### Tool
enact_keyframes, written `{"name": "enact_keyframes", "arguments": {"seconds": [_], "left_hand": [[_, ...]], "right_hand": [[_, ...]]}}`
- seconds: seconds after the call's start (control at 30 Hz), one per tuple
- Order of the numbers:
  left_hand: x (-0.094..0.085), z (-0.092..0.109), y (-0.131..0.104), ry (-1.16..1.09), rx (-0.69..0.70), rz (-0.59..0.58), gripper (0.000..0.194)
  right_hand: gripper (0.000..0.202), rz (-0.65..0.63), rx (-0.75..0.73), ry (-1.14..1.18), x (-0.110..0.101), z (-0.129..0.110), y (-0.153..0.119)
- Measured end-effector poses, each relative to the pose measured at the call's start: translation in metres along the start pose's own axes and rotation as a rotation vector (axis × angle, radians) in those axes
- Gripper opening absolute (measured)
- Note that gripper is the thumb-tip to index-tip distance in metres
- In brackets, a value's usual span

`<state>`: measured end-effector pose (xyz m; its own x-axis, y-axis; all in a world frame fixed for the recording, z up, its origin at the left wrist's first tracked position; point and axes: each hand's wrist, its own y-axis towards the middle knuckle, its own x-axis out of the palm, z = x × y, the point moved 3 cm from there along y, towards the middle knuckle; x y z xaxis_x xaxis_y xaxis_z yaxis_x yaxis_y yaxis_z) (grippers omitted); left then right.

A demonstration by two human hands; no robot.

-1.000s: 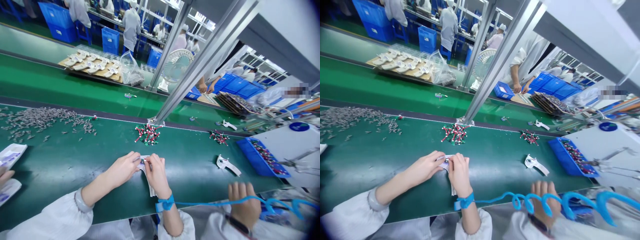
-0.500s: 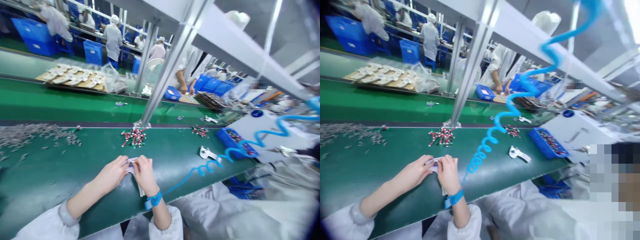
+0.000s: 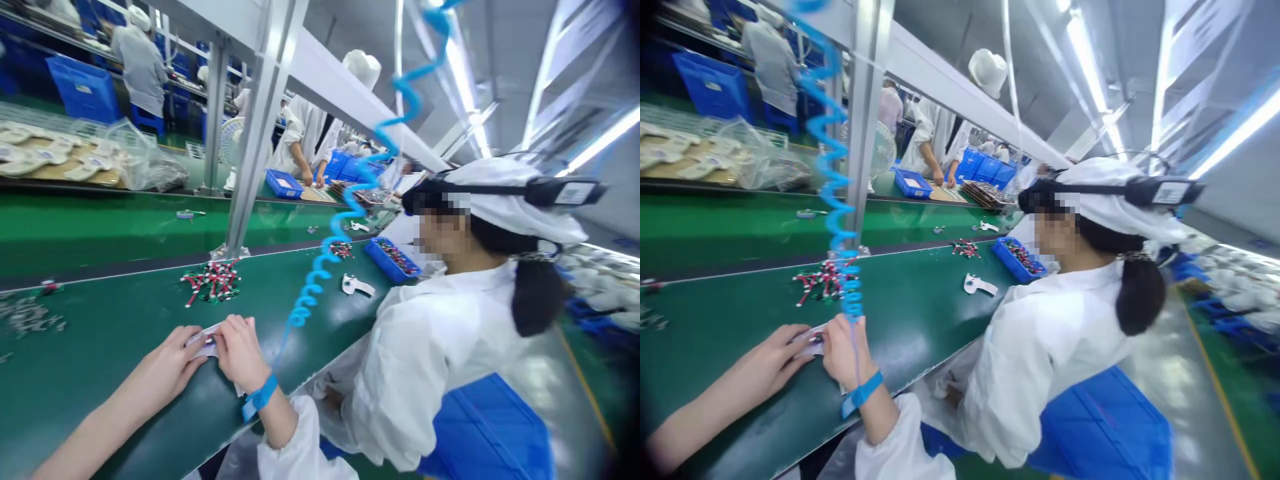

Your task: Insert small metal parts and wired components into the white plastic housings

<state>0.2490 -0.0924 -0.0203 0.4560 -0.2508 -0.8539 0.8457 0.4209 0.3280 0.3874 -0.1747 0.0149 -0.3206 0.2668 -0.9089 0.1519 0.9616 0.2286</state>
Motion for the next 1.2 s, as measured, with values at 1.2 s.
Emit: {"name": "enact_keyframes", "arguments": {"seconds": [1.2], "left_hand": [[-0.003, 0.029, 0.026, -0.271, -0.201, 0.176, 0.047]], "right_hand": [[0.019, 0.140, 0.308, -0.063, -0.042, 0.085, -0.047]]}}
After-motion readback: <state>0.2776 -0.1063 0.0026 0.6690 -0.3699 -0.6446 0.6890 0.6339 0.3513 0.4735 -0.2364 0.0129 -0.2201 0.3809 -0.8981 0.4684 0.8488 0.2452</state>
